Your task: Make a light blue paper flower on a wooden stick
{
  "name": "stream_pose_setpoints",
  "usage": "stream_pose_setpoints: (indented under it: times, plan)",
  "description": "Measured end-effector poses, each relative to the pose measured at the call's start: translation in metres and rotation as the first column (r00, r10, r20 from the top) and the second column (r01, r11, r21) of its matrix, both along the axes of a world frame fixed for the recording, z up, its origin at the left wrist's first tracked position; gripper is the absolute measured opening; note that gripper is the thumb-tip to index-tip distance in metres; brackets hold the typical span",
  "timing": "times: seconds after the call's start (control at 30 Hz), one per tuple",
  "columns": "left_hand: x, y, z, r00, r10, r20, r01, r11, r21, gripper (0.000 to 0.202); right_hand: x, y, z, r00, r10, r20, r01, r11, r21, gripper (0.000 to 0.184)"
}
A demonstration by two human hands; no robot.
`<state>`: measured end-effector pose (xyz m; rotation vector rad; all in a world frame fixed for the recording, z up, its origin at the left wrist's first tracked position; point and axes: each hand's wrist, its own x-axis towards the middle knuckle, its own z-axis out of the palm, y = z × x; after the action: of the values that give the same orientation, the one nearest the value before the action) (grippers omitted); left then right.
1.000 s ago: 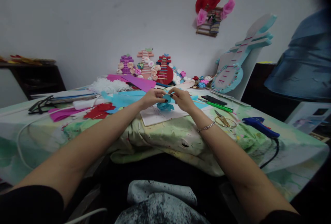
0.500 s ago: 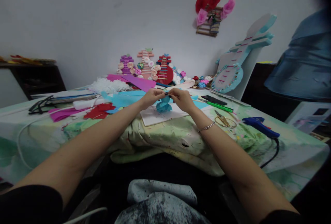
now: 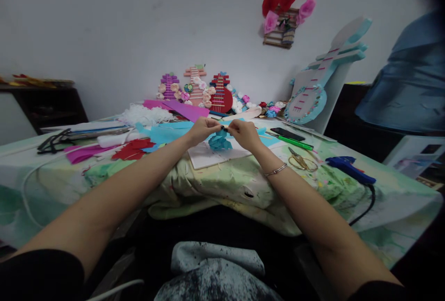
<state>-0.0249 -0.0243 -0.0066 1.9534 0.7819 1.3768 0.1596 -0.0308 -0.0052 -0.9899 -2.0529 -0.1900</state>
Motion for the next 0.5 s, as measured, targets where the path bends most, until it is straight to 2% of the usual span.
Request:
stream_pose_setpoints:
  times: [0.27,0.4,0.5]
  plan:
    - [-0.0003,-0.0033,0.0037,0.999,-0.014,-0.048,0.016,0.999,0.033,0.034,-0.0006,-0.0048,0.0018,0.99,-0.116,0.084,0.116,0.993,0.012,0.019]
    - [-0.0003,-0.0051,0.0054,0.996,0.016,-0.093,-0.008,0.996,0.086,0.035,-0.0003,-0.0063,0.0023,0.984,-0.122,0.131,0.12,0.992,0.027,0.022]
    - [-0.0001,-0.0049,0.0045,0.996,0.021,-0.086,-0.013,0.996,0.086,0.033,-0.0001,-0.0058,0.0032,0.99,-0.097,0.099,0.097,0.995,-0.001,0.023]
